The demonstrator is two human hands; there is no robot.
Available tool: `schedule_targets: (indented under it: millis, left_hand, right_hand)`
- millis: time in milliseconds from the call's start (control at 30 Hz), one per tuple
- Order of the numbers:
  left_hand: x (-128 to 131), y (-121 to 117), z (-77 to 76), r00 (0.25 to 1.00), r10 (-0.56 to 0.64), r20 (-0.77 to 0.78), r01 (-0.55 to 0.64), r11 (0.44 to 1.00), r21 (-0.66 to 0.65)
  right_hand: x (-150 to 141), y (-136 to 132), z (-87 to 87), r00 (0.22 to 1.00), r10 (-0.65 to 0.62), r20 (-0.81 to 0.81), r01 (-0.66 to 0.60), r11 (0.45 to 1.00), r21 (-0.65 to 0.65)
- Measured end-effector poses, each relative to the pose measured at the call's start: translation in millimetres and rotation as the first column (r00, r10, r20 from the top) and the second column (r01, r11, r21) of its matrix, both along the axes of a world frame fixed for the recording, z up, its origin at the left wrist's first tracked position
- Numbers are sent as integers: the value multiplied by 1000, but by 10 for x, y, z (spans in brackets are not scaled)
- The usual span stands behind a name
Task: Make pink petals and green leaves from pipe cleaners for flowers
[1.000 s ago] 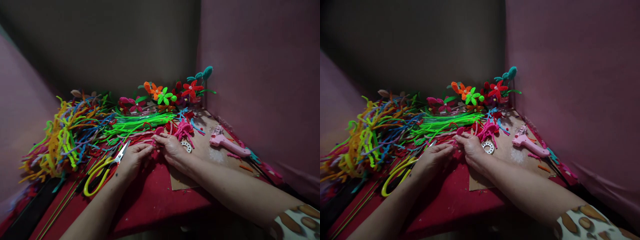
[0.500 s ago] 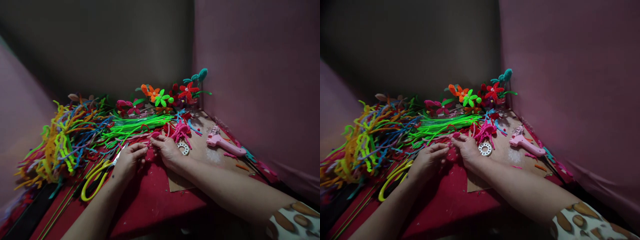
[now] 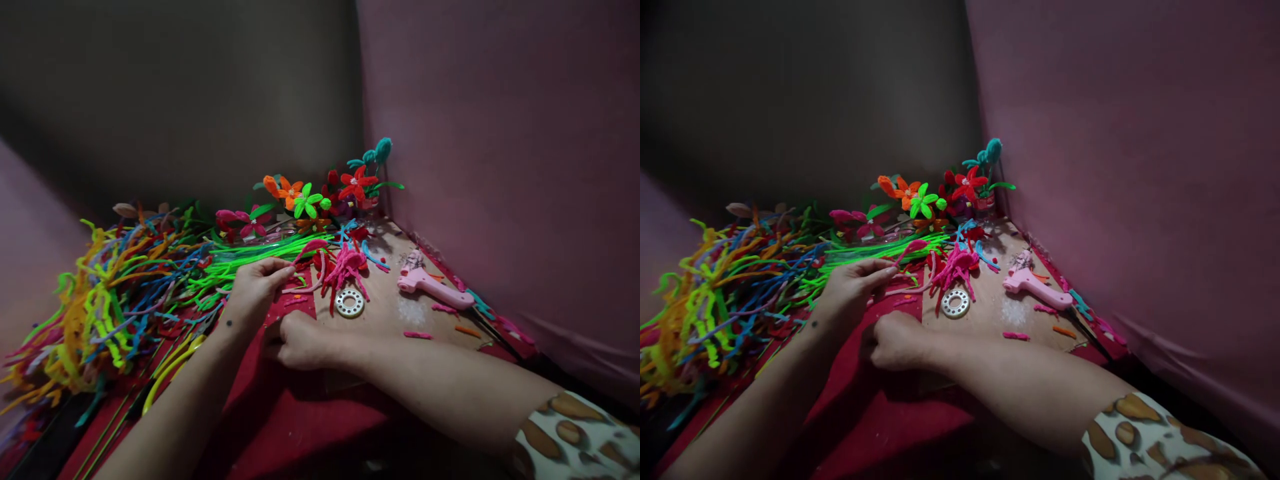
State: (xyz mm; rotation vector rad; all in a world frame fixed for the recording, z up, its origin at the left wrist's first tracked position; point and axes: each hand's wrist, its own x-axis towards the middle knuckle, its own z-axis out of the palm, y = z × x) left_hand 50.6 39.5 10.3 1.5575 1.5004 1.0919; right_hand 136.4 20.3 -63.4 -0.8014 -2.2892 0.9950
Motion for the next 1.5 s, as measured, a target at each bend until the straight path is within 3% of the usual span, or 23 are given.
schedule_targets:
  millis: [167,300,367,500,567,633,800,967,1133,1233,1367,1500]
  left_hand:
    - [310,310,-152,988,-148,41,153,974,-166]
    - [445,444,-223,958,-250,-142,205,940,-273]
    - [496,466,-210,906,-284,-315,207,944,-255]
    - [588,498,-184,731,-253,-633,228,966,-123]
    - [622,524,-189,678,-241,-695,255,963,-86]
    - [638,549,-193,673,-246,-697,261,961,-87]
    - [609,550,-139,791,-279,-544,220,960,-173]
    - [544,510,-87,905,-330,-267,247,921,-302]
    - [464,536,-128,941,-335,-42,298,883,-362]
    - [423,531,-130,946,-314,77,318,860,-399]
    - [382,459,-63,928,-300,222,367,836,-407]
    - [296,384,-37,920,-277,277,360,876,-320]
  right_hand:
    - [60,-88,101,976,101,192,-112,993,44]
    - [69,-81,108,962,122,243,-142,988,63]
    - [67,-68,106,957,135,255,-159,985,74]
    - [66,-52,114,951,164,262,-204,970,135]
    - [70,-50,120,953,164,256,-207,967,150]
    - [76,-48,124,955,159,249,-202,967,155]
    - [79,-34,121,954,164,251,-194,976,101]
    - [69,-25,102,958,173,230,-195,978,75]
    - [82,-16,81,959,163,233,-188,978,88]
    - [85,-29,117,951,160,264,-209,962,173]
    - [143,-160,334,888,220,403,-344,900,267]
    - [442,-321,689,794,384,472,-513,839,182]
